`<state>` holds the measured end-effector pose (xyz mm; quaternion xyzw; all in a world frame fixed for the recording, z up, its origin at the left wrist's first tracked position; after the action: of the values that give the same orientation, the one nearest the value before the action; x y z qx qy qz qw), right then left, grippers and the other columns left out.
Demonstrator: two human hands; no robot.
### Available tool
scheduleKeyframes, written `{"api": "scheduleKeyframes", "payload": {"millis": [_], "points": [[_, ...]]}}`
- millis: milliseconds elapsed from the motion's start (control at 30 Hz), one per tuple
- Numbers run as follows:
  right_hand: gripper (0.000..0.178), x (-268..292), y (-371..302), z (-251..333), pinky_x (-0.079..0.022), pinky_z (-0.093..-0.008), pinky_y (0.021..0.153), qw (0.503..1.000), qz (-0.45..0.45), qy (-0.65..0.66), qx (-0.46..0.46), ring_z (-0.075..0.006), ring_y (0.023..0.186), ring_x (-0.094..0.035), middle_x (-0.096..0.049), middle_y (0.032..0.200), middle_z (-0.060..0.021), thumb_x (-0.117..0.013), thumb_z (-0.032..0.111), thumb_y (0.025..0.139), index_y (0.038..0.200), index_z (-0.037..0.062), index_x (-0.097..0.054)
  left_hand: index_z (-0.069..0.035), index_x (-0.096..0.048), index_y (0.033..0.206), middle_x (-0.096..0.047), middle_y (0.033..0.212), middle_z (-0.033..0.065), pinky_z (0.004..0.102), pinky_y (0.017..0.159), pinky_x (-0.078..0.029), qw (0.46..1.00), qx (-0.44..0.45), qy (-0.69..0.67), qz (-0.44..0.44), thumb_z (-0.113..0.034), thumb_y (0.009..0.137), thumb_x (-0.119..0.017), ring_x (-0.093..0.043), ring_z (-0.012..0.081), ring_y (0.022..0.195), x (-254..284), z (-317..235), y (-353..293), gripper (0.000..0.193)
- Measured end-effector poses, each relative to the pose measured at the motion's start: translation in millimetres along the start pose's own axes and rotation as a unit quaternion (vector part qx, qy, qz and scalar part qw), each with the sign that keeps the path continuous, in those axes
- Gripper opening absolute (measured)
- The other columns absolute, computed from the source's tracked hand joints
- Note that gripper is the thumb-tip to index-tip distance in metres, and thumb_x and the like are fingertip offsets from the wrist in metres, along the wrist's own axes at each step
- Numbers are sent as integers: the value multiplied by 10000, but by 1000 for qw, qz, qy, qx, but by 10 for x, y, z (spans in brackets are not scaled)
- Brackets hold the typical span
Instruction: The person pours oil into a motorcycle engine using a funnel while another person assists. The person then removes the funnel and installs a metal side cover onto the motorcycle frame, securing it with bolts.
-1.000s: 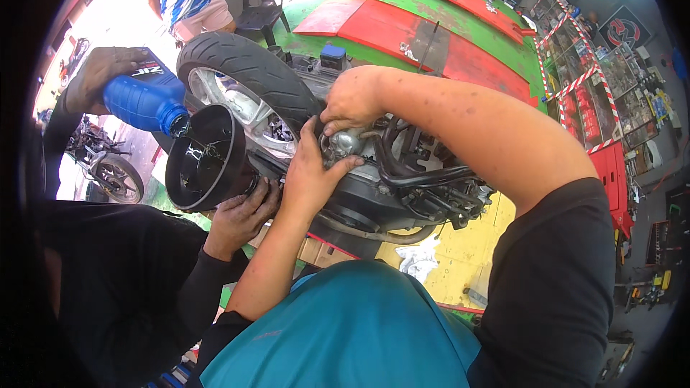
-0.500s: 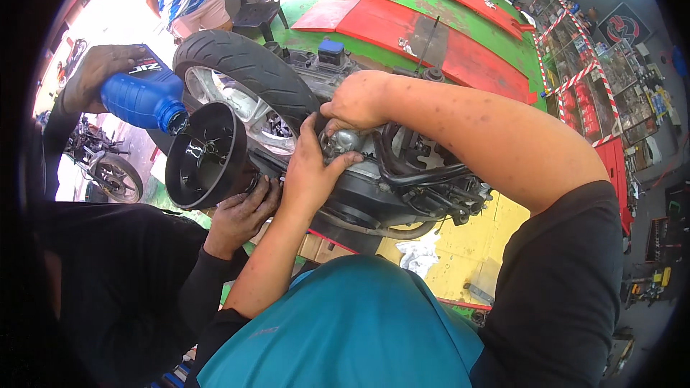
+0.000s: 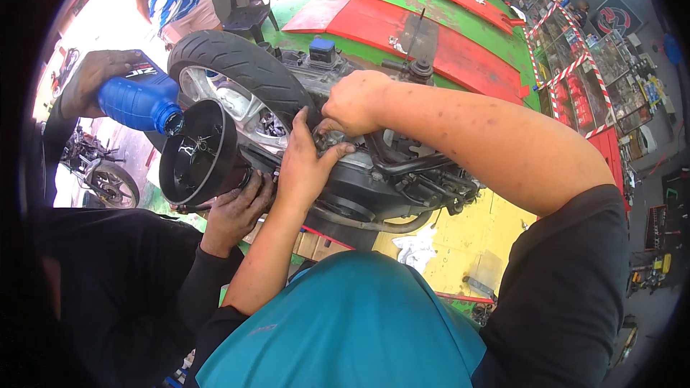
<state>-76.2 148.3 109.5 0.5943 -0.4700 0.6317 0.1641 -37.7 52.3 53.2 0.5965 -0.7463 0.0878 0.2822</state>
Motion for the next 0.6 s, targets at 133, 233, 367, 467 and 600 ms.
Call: {"api": "scheduleKeyframes", "payload": {"millis": [133,233,367,467,600], "points": [[460,8,-57,38,-580,-535,781,999,14,15,-40,-415,893,-731,-759,912,-182,-536,509,1031,983,125,-784,56,-289,1560,-522,1442,383,496,1102,-457,1000,11,-4,4,-415,815,-888,-540,503,1347,6,-6,-7,1066],[456,3,-87,54,-585,-531,792,997,20,24,-69,-415,908,-736,-766,935,-180,-544,503,1027,985,128,-801,44,-286,1565,-523,1446,377,499,1104,-455,1000,15,-1,6,-383,823,-885,-537,505,1348,7,-11,-12,1045],[464,46,-163,97,-591,-530,804,994,19,38,-104,-417,921,-742,-769,950,-187,-564,511,1015,994,119,-810,25,-279,1573,-512,1458,371,502,1111,-450,1000,19,-7,12,-330,835,-878,-525,501,1361,-4,-11,-14,1014],[471,63,-182,139,-595,-530,805,993,12,33,-114,-415,923,-745,-769,960,-200,-580,515,1006,987,105,-811,17,-278,1576,-497,1474,366,502,1121,-442,1000,8,1,2,-284,843,-862,-511,497,1376,-27,37,-13,984],[465,75,-218,186,-598,-520,816,991,19,37,-131,-408,934,-751,-774,975,-202,-597,508,997,1000,97,-814,20,-274,1578,-486,1488,360,498,1131,-435,1000,11,0,9,-255,853,-840,-496,496,1391,-34,49,-9,960]]}}
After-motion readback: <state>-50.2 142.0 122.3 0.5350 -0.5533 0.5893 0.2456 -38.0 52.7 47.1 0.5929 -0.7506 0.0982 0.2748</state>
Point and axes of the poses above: each hand's wrist, its own y-axis towards the middle knuckle, its own x-axis out of the back of the hand, z = x × y, the point moved 9 cm from there along y, towards the middle knuckle
